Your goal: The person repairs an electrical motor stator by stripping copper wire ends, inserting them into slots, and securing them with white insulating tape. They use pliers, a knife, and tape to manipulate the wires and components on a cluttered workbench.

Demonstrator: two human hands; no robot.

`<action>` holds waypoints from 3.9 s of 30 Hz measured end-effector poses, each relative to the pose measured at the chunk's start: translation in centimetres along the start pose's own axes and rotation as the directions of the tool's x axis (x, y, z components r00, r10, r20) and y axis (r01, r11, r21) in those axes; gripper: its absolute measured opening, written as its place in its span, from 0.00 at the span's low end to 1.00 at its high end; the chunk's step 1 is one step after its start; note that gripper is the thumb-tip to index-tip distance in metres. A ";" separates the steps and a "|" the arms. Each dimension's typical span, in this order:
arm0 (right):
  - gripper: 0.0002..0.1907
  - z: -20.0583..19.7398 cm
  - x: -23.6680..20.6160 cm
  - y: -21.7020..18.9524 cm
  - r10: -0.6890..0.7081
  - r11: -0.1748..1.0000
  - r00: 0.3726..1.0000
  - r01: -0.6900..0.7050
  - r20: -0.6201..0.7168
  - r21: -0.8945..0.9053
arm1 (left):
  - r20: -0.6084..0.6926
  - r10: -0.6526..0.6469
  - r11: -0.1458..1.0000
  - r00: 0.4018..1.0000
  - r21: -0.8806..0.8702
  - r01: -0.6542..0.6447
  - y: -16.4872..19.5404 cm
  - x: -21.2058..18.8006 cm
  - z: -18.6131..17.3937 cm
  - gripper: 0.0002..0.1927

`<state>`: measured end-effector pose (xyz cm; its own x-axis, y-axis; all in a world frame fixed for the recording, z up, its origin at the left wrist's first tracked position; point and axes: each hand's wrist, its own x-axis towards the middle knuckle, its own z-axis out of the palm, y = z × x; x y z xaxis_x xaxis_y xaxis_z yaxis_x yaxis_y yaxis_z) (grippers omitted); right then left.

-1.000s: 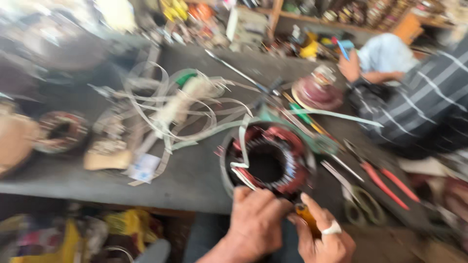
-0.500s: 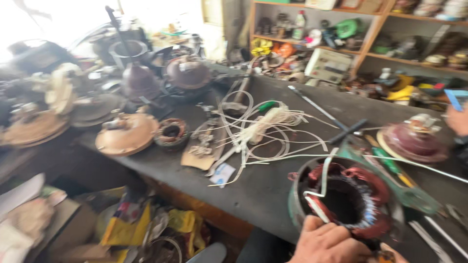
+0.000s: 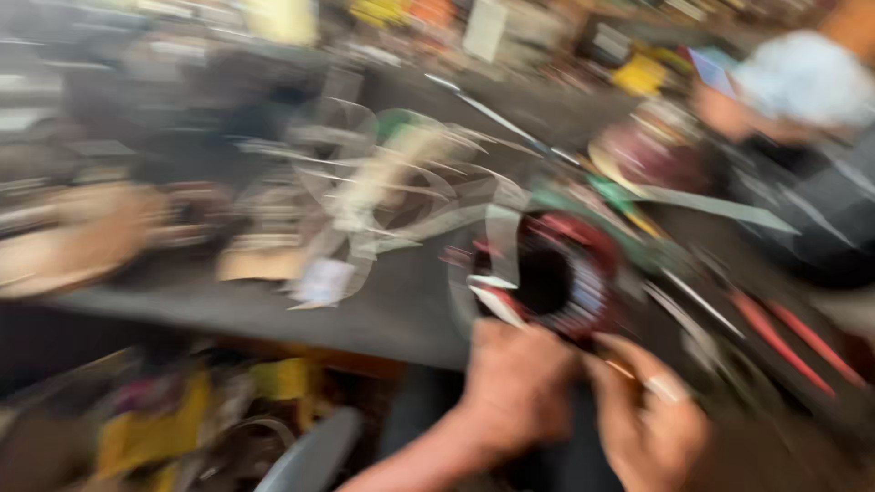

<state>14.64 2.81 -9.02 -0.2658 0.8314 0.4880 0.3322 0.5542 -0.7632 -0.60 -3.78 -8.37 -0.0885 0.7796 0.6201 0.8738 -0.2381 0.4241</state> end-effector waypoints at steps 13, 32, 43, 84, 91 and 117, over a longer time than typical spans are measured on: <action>0.19 -4.3 -4.6 -0.9 0.149 0.904 0.958 -0.232 0.245 0.358 | -0.188 0.011 0.994 0.982 -0.106 -0.032 1.1 0.5 -0.1 0.08; 0.23 -3.2 -3.2 -0.2 0.468 0.374 0.763 -0.628 0.446 0.683 | -0.192 0.001 0.992 0.981 -0.122 -0.025 1.1 0.6 -0.4 0.08; 0.21 -8.8 -0.6 -0.2 -0.326 0.920 0.875 0.381 0.357 -0.092 | -0.179 0.032 0.988 0.983 -0.143 -0.058 0.9 0.6 -0.6 0.09; 0.22 -8.7 1.7 -2.2 -0.391 0.904 0.878 0.310 0.277 0.295 | -0.196 0.032 0.988 0.980 -0.141 -0.060 0.9 0.8 -0.6 0.11; 0.14 -4.9 -2.7 0.3 0.082 0.995 0.996 -0.080 -0.024 0.067 | -0.184 0.034 0.992 0.982 -0.115 -0.056 1.0 0.6 -0.6 0.09; 0.16 -6.8 3.7 -1.2 -0.769 0.594 0.571 0.804 0.286 -0.006 | -0.170 0.018 0.992 0.985 -0.117 -0.038 1.2 0.8 -0.9 0.09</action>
<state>19.44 5.46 -3.42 -0.6664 0.0367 0.7447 -0.0107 0.9982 -0.0587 -0.11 -3.98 -6.78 -0.1528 0.6654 0.7307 0.8145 -0.3339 0.4744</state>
